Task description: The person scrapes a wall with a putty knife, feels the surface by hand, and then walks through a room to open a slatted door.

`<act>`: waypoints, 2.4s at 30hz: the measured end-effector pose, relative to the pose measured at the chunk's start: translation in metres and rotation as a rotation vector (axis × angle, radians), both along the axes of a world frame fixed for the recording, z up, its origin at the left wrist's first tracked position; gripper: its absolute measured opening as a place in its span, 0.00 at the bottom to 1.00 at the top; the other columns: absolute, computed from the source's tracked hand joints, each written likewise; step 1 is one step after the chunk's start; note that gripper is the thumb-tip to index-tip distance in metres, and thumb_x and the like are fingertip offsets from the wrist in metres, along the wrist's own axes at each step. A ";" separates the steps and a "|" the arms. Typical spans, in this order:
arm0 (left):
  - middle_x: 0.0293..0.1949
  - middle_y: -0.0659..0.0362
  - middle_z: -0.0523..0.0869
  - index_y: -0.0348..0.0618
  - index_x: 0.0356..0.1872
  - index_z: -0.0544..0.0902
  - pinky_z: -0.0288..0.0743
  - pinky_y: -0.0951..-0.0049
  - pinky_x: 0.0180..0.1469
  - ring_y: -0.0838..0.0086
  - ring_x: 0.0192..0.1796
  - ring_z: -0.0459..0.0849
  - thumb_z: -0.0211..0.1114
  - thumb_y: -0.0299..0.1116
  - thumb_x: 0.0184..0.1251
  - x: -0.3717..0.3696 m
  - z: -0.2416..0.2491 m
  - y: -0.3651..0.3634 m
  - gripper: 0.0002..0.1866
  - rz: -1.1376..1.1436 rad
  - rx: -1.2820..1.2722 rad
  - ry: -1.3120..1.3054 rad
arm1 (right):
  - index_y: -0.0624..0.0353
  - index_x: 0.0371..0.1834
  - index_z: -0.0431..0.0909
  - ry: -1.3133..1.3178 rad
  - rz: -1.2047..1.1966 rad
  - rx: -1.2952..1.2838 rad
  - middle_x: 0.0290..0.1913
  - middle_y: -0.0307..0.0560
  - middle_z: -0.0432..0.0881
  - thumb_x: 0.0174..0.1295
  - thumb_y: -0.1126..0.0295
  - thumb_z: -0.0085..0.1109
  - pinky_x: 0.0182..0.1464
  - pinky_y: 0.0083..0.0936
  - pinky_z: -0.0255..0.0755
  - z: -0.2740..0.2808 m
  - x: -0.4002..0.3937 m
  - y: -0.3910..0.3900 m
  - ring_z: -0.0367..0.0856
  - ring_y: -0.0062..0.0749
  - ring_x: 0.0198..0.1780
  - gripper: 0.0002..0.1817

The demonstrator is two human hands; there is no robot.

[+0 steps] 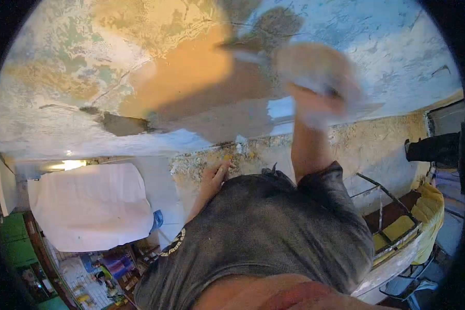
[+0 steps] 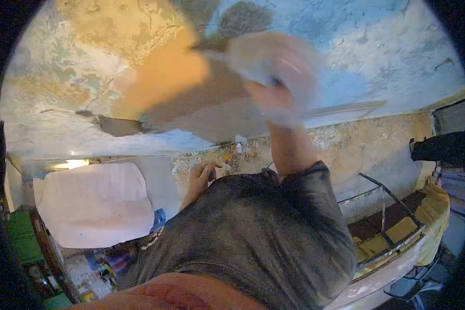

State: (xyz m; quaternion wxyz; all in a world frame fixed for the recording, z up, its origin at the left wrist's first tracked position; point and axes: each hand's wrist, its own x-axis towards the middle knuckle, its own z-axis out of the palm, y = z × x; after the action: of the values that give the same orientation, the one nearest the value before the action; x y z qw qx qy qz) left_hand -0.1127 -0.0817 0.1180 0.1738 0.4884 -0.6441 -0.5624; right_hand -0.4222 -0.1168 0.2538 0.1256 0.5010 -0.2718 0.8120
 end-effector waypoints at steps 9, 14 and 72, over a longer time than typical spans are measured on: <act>0.19 0.62 0.76 0.36 0.36 0.83 0.67 0.75 0.29 0.79 0.25 0.73 0.53 0.43 0.72 -0.003 -0.001 -0.006 0.19 0.002 0.021 -0.011 | 0.62 0.25 0.70 0.138 0.422 0.042 0.25 0.45 0.73 0.57 0.68 0.50 0.27 0.31 0.65 -0.007 0.025 -0.028 0.71 0.36 0.26 0.09; 0.38 0.53 0.80 0.37 0.48 0.80 0.73 0.72 0.41 0.75 0.40 0.79 0.56 0.41 0.70 -0.008 -0.019 -0.020 0.17 0.067 0.017 0.090 | 0.56 0.19 0.63 -0.322 1.215 0.367 0.14 0.38 0.60 0.67 0.58 0.45 0.21 0.26 0.51 -0.098 0.082 0.001 0.56 0.26 0.17 0.20; 0.42 0.55 0.83 0.35 0.49 0.79 0.76 0.72 0.46 0.68 0.43 0.83 0.55 0.36 0.70 0.189 -0.005 -0.035 0.16 0.785 -0.395 0.574 | 0.53 0.50 0.67 0.324 1.245 1.455 0.24 0.34 0.67 0.68 0.61 0.51 0.21 0.19 0.62 -0.191 0.343 -0.021 0.65 0.19 0.20 0.13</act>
State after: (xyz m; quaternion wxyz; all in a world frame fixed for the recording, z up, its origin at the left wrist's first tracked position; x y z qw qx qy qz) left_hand 0.0765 -0.1170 0.1129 0.6297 0.4772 -0.4330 -0.4338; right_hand -0.0788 -0.1382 0.0626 -0.6313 0.6162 -0.3731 0.2873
